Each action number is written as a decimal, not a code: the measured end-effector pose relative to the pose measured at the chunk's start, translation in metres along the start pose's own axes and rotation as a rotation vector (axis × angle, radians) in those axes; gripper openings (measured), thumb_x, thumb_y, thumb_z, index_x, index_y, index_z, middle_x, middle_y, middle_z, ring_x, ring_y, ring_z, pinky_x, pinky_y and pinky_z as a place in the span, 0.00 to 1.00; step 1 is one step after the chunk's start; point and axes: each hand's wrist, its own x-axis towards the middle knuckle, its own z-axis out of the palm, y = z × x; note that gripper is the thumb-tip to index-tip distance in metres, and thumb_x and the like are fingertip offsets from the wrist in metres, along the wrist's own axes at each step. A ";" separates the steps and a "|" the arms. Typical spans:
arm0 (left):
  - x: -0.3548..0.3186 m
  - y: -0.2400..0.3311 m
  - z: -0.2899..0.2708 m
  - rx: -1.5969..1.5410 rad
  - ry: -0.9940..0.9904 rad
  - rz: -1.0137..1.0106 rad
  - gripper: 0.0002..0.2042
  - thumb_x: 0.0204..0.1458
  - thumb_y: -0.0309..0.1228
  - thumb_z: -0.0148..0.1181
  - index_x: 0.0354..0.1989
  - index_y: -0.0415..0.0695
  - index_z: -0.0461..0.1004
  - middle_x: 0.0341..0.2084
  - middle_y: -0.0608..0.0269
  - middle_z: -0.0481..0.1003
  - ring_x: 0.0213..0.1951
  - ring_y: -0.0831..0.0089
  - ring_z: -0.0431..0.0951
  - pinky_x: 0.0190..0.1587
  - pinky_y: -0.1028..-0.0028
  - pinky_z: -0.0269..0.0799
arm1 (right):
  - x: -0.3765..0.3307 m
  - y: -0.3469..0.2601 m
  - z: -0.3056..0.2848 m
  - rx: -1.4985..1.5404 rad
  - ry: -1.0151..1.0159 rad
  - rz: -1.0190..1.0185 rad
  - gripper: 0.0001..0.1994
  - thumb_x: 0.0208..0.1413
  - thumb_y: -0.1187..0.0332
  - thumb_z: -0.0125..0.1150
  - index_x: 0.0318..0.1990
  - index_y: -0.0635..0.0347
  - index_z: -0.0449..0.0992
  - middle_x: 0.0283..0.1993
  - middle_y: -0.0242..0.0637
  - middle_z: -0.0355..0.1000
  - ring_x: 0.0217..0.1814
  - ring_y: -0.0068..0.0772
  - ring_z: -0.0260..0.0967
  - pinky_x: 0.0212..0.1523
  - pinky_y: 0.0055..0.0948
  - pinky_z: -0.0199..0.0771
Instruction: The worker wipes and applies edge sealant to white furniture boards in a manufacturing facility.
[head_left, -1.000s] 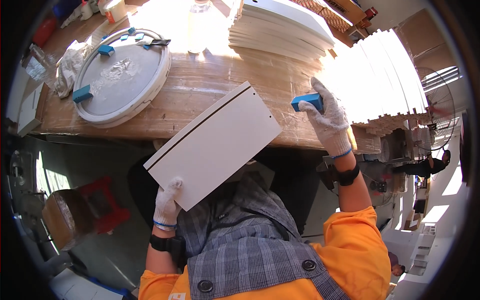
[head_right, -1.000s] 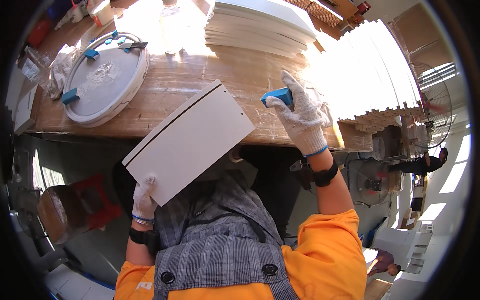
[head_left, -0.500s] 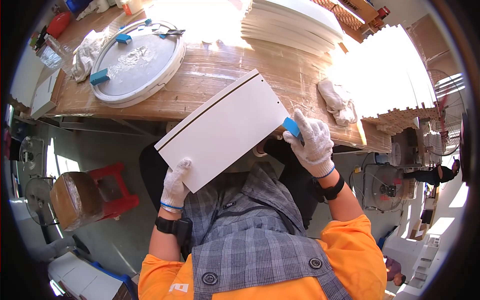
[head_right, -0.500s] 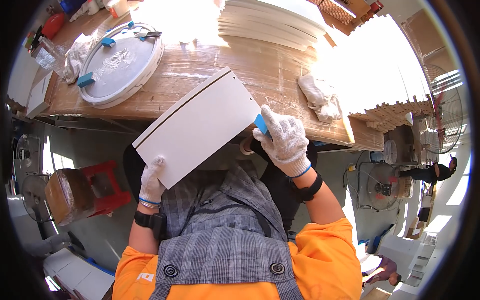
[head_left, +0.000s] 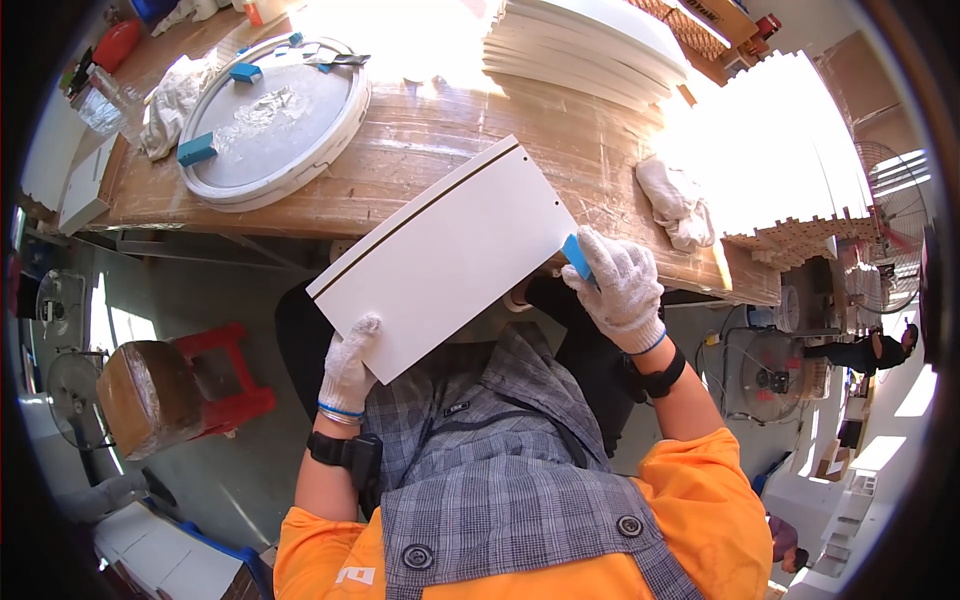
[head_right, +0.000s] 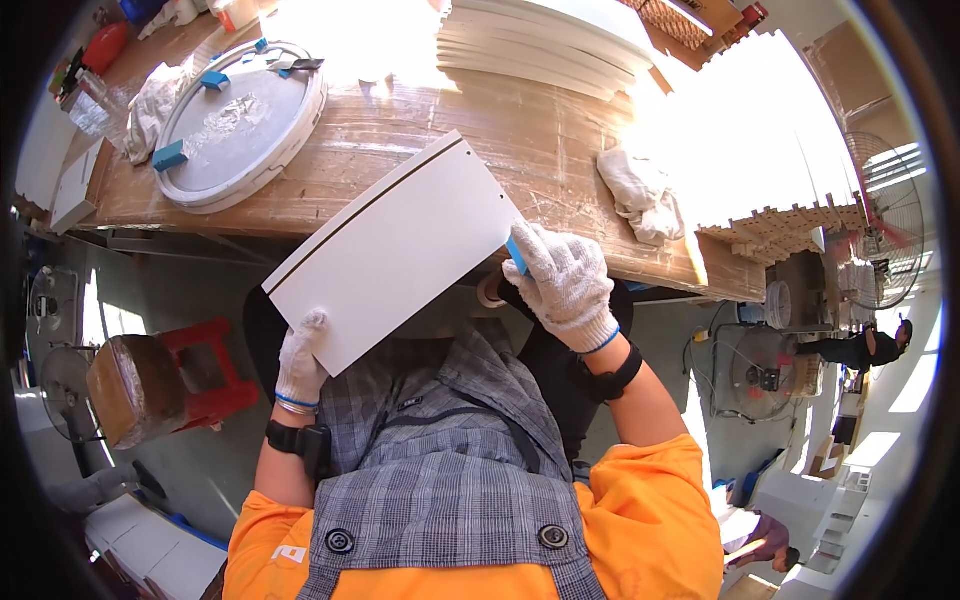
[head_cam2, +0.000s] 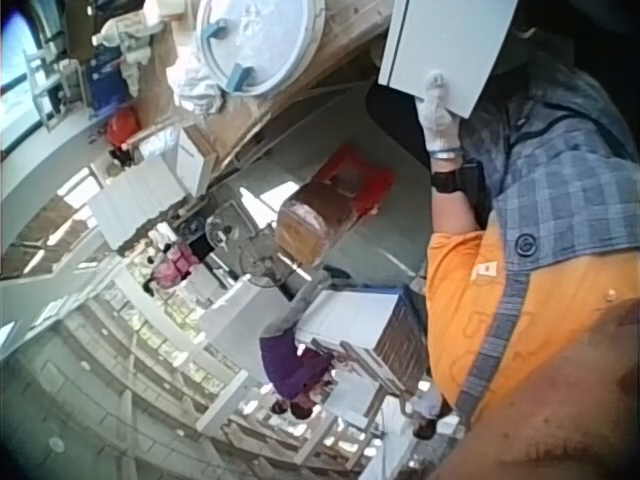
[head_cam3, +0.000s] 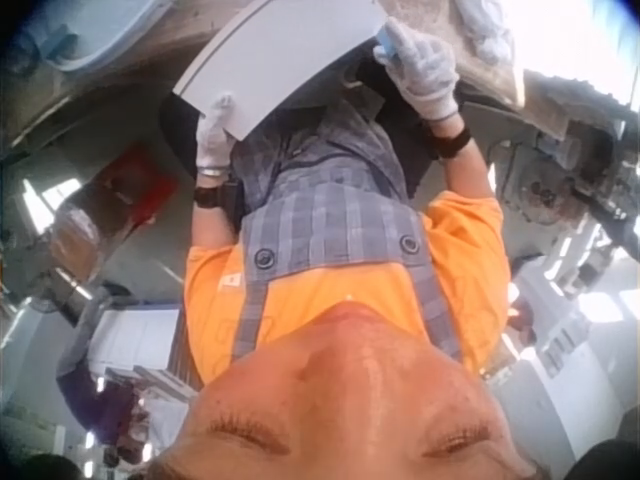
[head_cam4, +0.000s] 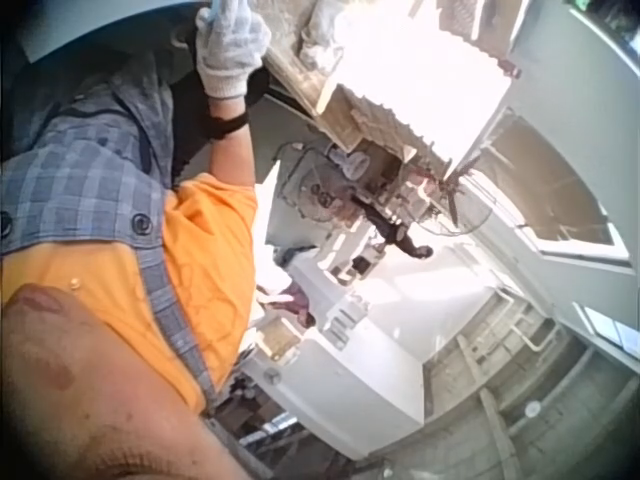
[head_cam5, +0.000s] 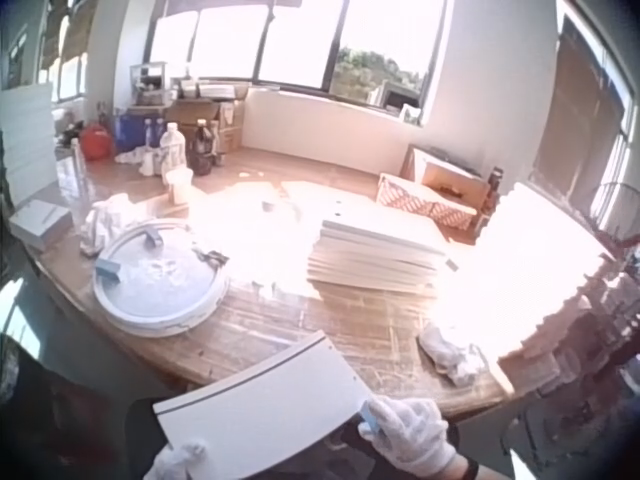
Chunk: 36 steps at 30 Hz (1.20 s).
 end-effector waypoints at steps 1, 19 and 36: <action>0.000 0.000 0.001 -0.008 0.000 0.001 0.20 0.55 0.30 0.57 0.56 0.37 0.65 0.45 0.60 0.72 0.44 0.69 0.76 0.47 0.71 0.74 | 0.000 0.002 0.001 -0.016 0.007 -0.007 0.28 0.48 0.64 0.67 0.58 0.55 0.66 0.49 0.38 0.71 0.45 0.40 0.69 0.46 0.36 0.67; -0.006 -0.001 -0.002 0.055 0.021 0.024 0.23 0.56 0.34 0.55 0.57 0.36 0.63 0.47 0.57 0.72 0.47 0.67 0.76 0.49 0.69 0.74 | 0.001 0.002 0.000 -0.044 0.084 0.060 0.30 0.46 0.64 0.68 0.59 0.55 0.66 0.47 0.39 0.72 0.43 0.40 0.70 0.44 0.37 0.68; -0.006 0.007 0.008 -0.167 -0.129 0.001 0.21 0.59 0.35 0.51 0.57 0.35 0.62 0.49 0.54 0.72 0.50 0.63 0.75 0.53 0.64 0.72 | -0.004 0.009 -0.042 0.067 0.130 0.371 0.29 0.53 0.72 0.63 0.63 0.61 0.62 0.51 0.46 0.72 0.51 0.40 0.71 0.54 0.34 0.68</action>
